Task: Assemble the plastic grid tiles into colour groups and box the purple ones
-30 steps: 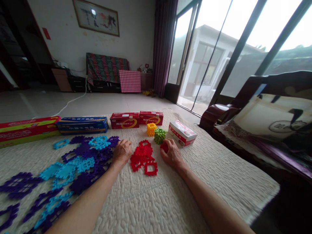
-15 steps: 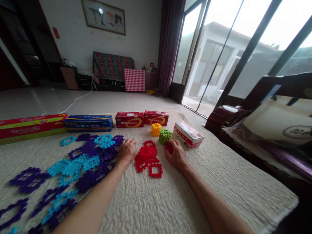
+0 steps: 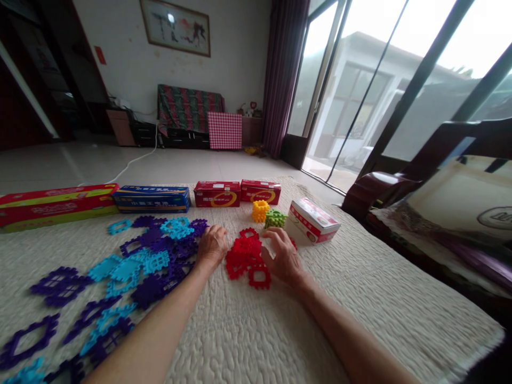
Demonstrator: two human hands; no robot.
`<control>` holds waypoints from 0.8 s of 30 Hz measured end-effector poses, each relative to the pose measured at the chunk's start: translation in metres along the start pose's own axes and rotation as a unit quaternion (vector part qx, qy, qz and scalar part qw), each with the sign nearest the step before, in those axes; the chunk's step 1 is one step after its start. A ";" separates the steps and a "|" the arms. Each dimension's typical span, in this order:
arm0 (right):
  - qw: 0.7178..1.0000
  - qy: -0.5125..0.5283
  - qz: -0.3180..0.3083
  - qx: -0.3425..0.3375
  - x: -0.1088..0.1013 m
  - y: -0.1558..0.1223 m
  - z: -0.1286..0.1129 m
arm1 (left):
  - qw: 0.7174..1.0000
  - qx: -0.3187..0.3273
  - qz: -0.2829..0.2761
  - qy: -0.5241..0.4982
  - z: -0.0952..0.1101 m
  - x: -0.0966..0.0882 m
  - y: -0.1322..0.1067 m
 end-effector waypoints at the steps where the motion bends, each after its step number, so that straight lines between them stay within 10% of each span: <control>1: 0.999 0.023 -0.028 -0.017 0.005 0.001 -0.007 | 1.000 -0.002 0.001 0.002 0.000 0.000 0.000; 9: 0.992 0.023 -0.120 -0.025 0.028 0.006 -0.022 | 1.000 -0.002 0.005 0.010 0.001 0.000 0.000; 24: 0.997 0.021 -0.079 -0.014 0.022 0.005 -0.009 | 1.000 0.000 -0.003 0.018 -0.001 0.003 0.001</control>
Point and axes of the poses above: each hand's wrist, its own y-axis towards the middle knuckle, its own x-axis out of the palm, z = x × y, the point moved 2 cm from there along y, towards the middle knuckle, and after that the axes turned 3 degrees about -x, right-handed, at the moved point
